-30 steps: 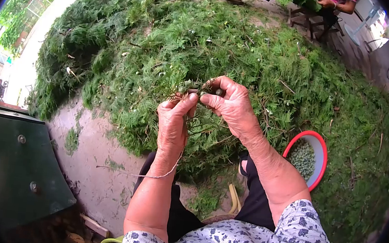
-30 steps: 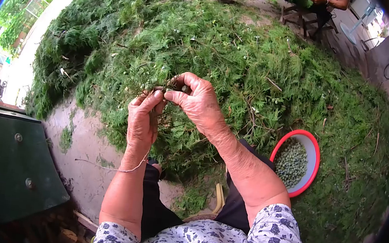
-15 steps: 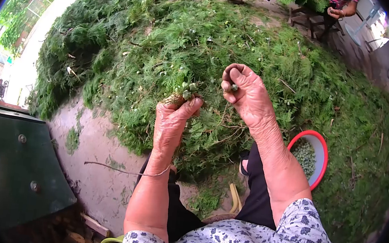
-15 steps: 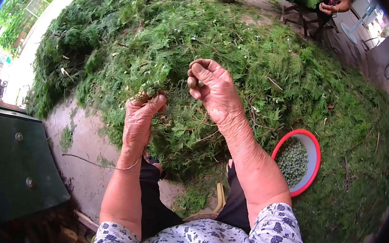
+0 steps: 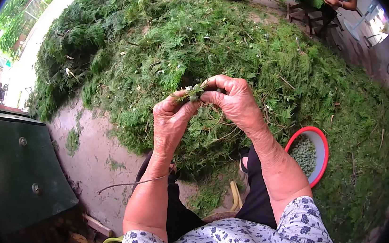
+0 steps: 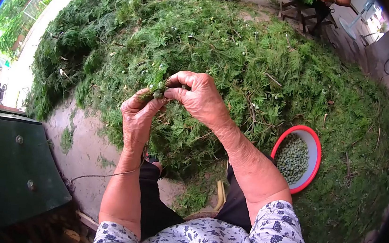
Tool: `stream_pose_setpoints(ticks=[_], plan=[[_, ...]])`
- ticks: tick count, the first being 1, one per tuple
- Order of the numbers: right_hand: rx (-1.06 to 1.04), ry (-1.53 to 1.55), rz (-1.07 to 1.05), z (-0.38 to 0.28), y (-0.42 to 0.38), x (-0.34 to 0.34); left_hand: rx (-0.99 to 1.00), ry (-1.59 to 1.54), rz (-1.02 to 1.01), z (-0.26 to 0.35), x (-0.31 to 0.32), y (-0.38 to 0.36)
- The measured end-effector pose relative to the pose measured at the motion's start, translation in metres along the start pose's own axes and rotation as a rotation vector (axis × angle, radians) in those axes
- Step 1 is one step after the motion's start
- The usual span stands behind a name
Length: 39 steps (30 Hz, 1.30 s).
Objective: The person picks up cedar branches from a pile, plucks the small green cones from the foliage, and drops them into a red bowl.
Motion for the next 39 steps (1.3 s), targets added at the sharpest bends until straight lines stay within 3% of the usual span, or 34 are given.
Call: stream_pose_setpoints(ticks=[4, 6, 12, 15, 18, 23, 25, 29, 34, 37, 39], plan=[[0.07, 0.034, -0.047, 0.001, -0.003, 0.0, -0.003, -0.137, 0.019, 0.001, 0.001, 0.001], [0.361, 0.472, -0.225, 0.018, -0.003, 0.006, -0.05, -0.18, -0.007, -0.001, 0.003, 0.0], [0.433, 0.837, -0.46, 0.034, -0.002, 0.014, -0.075, -0.244, -0.013, -0.001, 0.009, -0.001], [0.439, 0.96, -0.47, 0.036, 0.0, 0.011, -0.019, -0.249, -0.003, -0.003, 0.004, -0.001], [0.37, 0.922, -0.332, 0.028, 0.003, 0.004, -0.074, -0.238, -0.001, 0.0, 0.005, 0.0], [0.373, 0.927, -0.268, 0.026, 0.004, -0.003, -0.077, -0.237, 0.016, -0.001, 0.002, -0.001], [0.275, 0.858, -0.268, 0.022, 0.003, -0.006, -0.057, -0.232, -0.007, -0.003, 0.002, 0.0], [0.229, 0.748, -0.19, 0.022, 0.003, -0.012, -0.047, -0.244, 0.104, -0.005, -0.006, 0.003], [0.248, 1.003, -0.188, 0.015, 0.004, -0.017, -0.045, -0.182, 0.01, -0.004, -0.005, 0.003], [0.257, 0.82, -0.158, 0.016, 0.0, -0.016, -0.001, -0.172, -0.032, -0.001, 0.001, 0.001], [0.2, 0.509, -0.263, 0.002, -0.005, -0.007, 0.004, -0.139, -0.061, 0.002, 0.004, 0.002]])
Point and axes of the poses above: each hand's wrist, its own y-axis towards the middle knuckle, its own x-axis out of the palm, z = x × y, the point moved 6 cm from there along y, towards the middle knuckle, and after that the axes turned 14 degrees about x, right-handed, at the moved point
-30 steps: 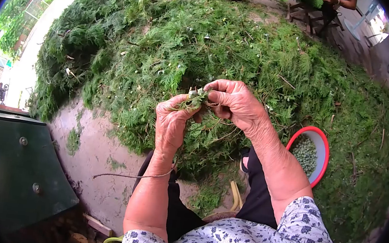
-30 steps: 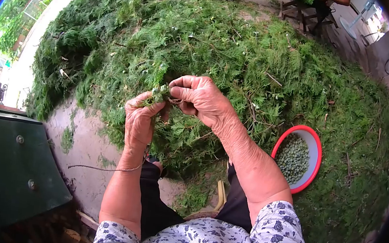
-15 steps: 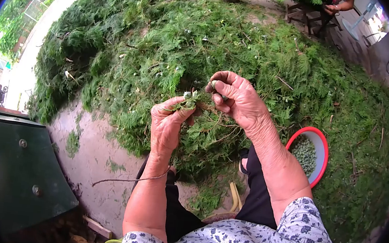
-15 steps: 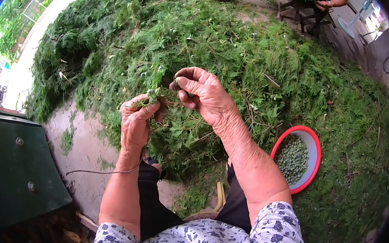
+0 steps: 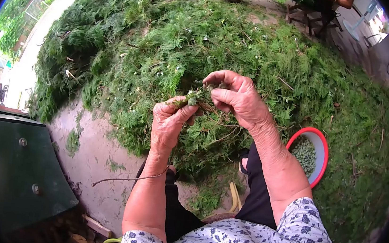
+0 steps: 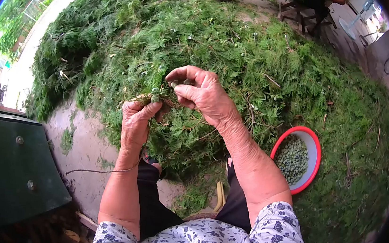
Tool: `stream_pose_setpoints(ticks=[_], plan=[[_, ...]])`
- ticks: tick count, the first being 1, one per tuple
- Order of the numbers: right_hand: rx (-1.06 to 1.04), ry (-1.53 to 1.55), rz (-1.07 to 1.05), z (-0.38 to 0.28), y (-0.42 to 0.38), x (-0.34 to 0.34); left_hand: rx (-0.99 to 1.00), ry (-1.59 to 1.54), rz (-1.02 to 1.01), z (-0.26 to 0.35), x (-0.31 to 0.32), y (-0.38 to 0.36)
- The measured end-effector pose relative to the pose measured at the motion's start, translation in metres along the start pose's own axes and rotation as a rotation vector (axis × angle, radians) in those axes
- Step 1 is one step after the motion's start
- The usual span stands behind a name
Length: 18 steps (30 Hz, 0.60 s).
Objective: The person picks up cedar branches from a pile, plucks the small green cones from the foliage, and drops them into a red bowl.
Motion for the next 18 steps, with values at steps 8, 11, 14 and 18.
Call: stream_pose_setpoints(ticks=[8, 11, 14, 18], plan=[[-0.018, -0.144, 0.048, 0.008, 0.002, 0.008, -0.081, -0.003, -0.02, -0.003, 0.004, -0.002], [-0.036, -0.232, 0.087, 0.01, 0.002, 0.006, -0.013, 0.083, 0.029, -0.001, 0.001, -0.002], [-0.029, -0.256, 0.092, 0.013, 0.003, 0.008, -0.064, 0.05, 0.089, -0.004, 0.002, -0.004], [0.159, 0.191, -0.142, 0.032, 0.007, 0.009, -0.16, -0.019, 0.112, -0.009, 0.0, -0.007]])
Point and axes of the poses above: each hand's wrist, its own y-axis towards the middle knuckle, its own x-axis out of the palm, z = x × y, the point moved 6 cm from there along y, towards the middle knuckle, and after that the axes turned 14 degrees about x, right-handed, at the moved point
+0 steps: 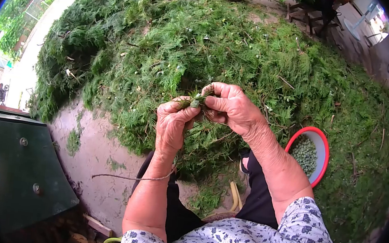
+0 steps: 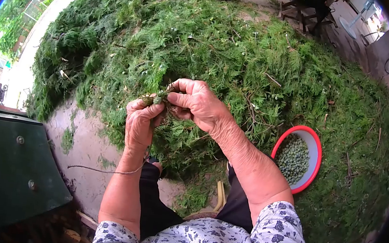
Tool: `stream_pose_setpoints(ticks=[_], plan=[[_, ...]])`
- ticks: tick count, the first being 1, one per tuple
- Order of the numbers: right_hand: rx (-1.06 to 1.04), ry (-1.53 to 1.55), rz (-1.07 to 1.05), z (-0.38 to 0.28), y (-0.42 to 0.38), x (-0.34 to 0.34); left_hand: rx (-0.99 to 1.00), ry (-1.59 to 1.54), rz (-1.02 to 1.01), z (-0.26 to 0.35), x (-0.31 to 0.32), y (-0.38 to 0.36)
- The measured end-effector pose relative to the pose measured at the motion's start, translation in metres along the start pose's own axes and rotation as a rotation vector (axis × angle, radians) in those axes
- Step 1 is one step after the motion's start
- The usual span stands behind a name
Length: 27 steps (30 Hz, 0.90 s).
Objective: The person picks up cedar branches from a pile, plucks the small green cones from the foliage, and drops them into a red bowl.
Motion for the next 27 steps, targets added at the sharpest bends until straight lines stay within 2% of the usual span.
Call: stream_pose_setpoints(ticks=[2, 4, 6, 10, 12, 14, 16, 18, 19, 20, 23, 25, 27], plan=[[0.036, 0.202, -0.062, 0.006, 0.003, 0.0, 0.007, -0.071, 0.003, 0.0, 0.002, 0.0], [0.036, 0.189, -0.084, 0.002, 0.003, -0.002, 0.006, -0.077, 0.03, 0.004, 0.005, -0.002], [-0.053, 0.265, 0.056, -0.01, -0.002, -0.01, 0.005, -0.083, 0.055, 0.005, 0.003, -0.002], [-0.131, 0.21, -0.024, -0.019, -0.005, -0.01, -0.003, -0.096, -0.049, 0.007, 0.007, -0.001], [-0.102, 0.164, 0.007, -0.02, -0.009, -0.005, -0.017, -0.107, -0.068, 0.007, 0.009, -0.001], [-0.019, -0.074, -0.002, -0.015, -0.009, 0.003, -0.031, -0.135, -0.098, 0.004, 0.008, -0.001], [-0.03, -0.123, 0.058, -0.014, -0.01, 0.006, -0.038, -0.131, -0.098, -0.001, 0.006, -0.001], [-0.068, -0.344, 0.156, -0.016, -0.01, 0.007, -0.046, -0.127, -0.097, -0.001, 0.007, -0.001], [-0.177, -0.334, 0.184, -0.02, -0.011, 0.008, -0.038, -0.124, -0.078, 0.0, 0.009, -0.001], [-0.176, -0.333, 0.184, -0.017, -0.01, 0.008, -0.031, -0.121, -0.06, 0.001, 0.009, -0.001], [-0.182, -0.164, 0.247, -0.005, -0.009, -0.001, -0.087, -0.12, -0.011, -0.004, 0.007, -0.002], [-0.05, 0.279, 0.132, 0.012, -0.003, -0.006, -0.09, -0.117, 0.028, -0.007, 0.005, -0.002], [-0.077, 0.339, 0.135, 0.011, -0.001, -0.012, -0.093, -0.115, 0.068, -0.007, 0.004, -0.003]])
Point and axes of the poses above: each hand's wrist, its own y-axis towards the middle knuckle, its own x-axis out of the palm, z = x × y, the point moved 6 cm from there along y, towards the middle knuckle, and after that the axes turned 14 degrees about x, right-handed, at the moved point
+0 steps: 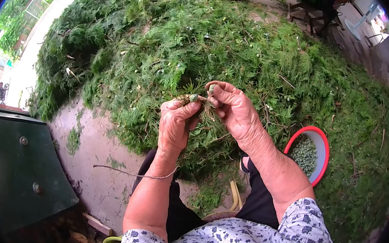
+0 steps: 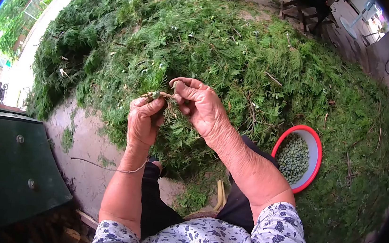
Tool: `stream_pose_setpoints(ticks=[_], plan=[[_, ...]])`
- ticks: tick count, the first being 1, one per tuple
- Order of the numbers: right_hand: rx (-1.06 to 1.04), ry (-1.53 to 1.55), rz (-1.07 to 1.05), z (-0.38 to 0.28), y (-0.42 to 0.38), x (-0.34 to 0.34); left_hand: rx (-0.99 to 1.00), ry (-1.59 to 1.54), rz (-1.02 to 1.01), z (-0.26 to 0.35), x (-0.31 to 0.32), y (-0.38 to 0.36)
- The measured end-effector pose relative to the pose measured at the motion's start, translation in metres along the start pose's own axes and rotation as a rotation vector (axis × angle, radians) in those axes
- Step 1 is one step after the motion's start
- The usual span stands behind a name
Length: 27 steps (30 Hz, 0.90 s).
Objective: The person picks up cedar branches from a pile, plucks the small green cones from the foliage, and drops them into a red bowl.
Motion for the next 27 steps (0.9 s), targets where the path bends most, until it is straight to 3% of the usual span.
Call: stream_pose_setpoints(ticks=[7, 13, 15, 17, 18, 21, 25, 27], plan=[[-0.077, -0.003, -0.015, -0.023, -0.008, 0.009, 0.058, 0.025, 0.033, 0.002, -0.001, 0.004], [-0.14, -0.529, 0.159, -0.017, -0.012, 0.021, 0.113, 0.229, -0.027, 0.004, 0.002, 0.003], [-0.217, -0.7, 0.187, -0.017, -0.008, 0.016, 0.113, 0.315, -0.036, 0.001, 0.002, 0.002], [-0.43, -1.067, 0.25, -0.02, -0.009, 0.021, 0.278, 0.37, -0.085, 0.005, 0.005, 0.002], [-0.428, -1.067, 0.25, -0.02, -0.011, 0.021, 0.249, 0.382, -0.083, 0.004, 0.004, 0.002], [-0.019, -0.48, 0.095, -0.007, -0.009, 0.014, 0.084, 0.447, -0.092, 0.008, 0.003, 0.002], [0.07, -0.004, -0.014, 0.005, 0.001, 0.001, 0.044, 0.155, -0.014, 0.004, 0.003, 0.001], [0.087, 0.037, -0.039, 0.0, 0.002, -0.002, 0.033, 0.072, 0.009, 0.002, 0.0, 0.002]])
Point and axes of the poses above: each hand's wrist, its own y-axis towards the middle knuckle, its own x-axis out of the palm, z = x × y, the point moved 6 cm from there along y, towards the middle knuckle, and after that the axes turned 14 degrees about x, right-handed, at the moved point
